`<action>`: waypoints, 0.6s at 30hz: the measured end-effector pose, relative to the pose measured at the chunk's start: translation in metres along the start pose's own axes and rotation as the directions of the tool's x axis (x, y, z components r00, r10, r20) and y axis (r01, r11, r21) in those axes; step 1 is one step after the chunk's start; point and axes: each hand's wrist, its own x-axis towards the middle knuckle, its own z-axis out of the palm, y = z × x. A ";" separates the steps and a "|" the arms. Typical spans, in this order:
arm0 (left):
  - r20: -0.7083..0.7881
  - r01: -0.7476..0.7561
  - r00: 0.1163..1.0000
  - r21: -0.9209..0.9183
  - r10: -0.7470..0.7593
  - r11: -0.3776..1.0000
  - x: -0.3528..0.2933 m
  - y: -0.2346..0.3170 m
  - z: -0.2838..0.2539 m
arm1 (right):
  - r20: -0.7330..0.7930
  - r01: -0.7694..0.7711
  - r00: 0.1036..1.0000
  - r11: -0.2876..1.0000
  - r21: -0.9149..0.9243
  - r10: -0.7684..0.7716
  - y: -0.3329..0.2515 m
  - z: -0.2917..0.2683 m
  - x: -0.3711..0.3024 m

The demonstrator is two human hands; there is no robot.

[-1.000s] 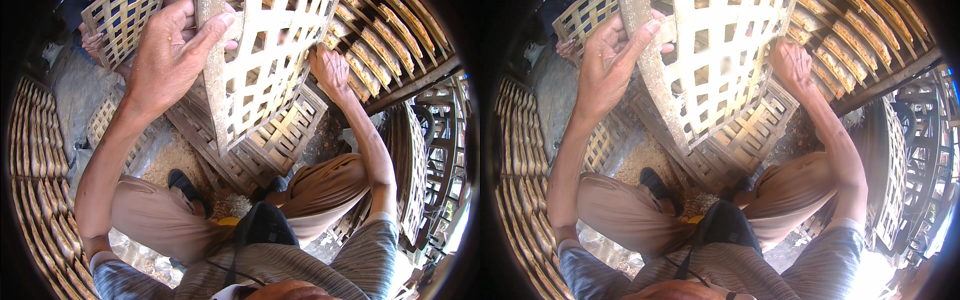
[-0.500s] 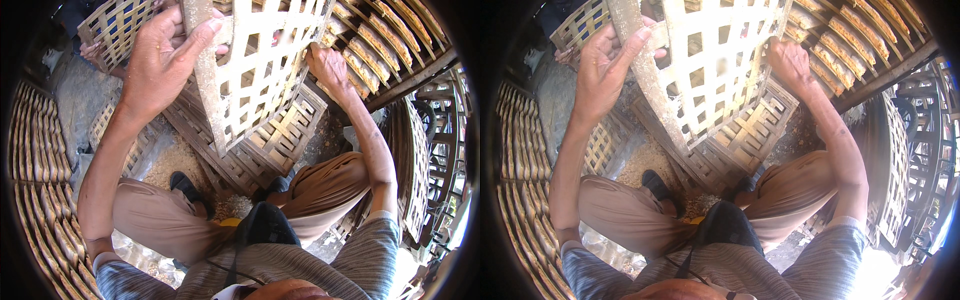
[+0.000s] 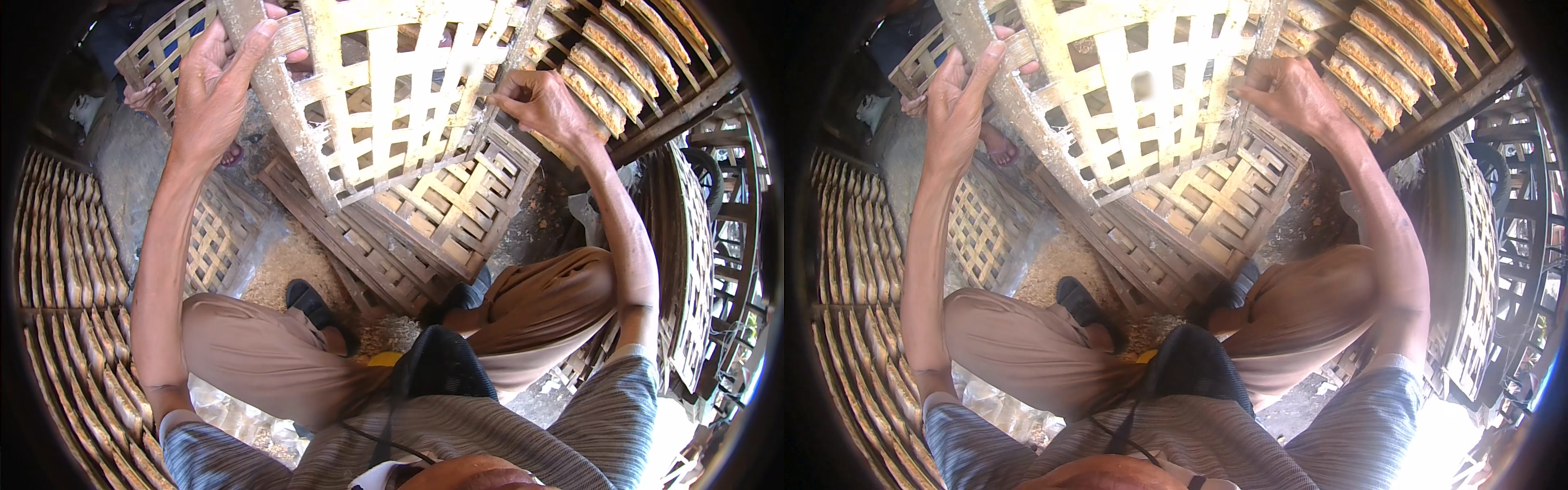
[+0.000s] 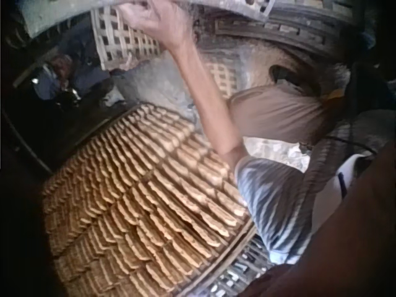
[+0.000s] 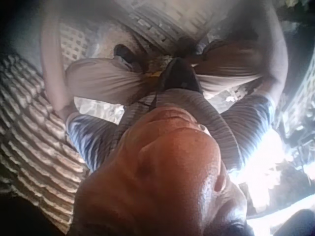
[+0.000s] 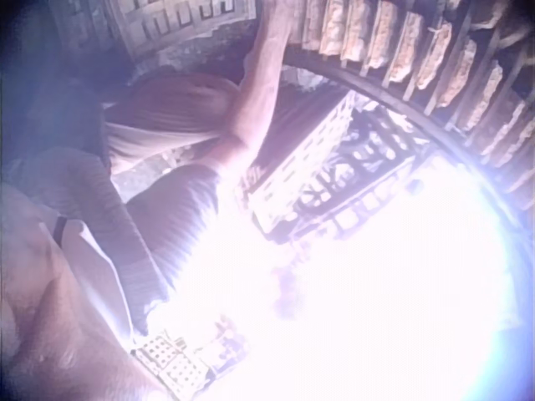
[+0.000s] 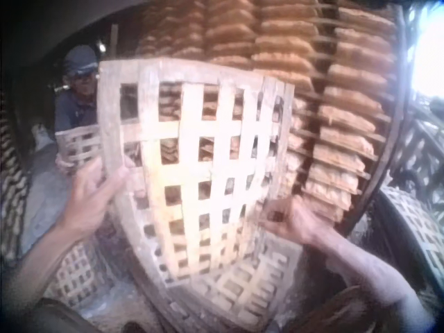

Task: The person sits on the floor and repairs a square wooden lattice frame by hand, pressing and adjusting the joints and slats. The person repeatedly lifts, turns, and aligns the frame while working on its edges and corners.

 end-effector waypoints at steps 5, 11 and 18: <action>0.001 0.029 1.000 0.019 -0.029 0.999 -0.003 0.004 0.000 | -0.118 0.129 0.984 0.989 -0.072 -0.137 -0.013 0.031 0.000; 0.092 -0.022 0.996 0.029 0.019 0.999 -0.009 0.005 -0.004 | -0.097 0.190 0.973 0.966 -0.177 -0.210 -0.007 0.034 0.020; 0.086 -0.036 0.996 0.015 0.035 0.999 -0.010 0.003 -0.004 | -0.025 0.311 0.940 0.886 -0.344 -0.339 -0.009 0.030 0.020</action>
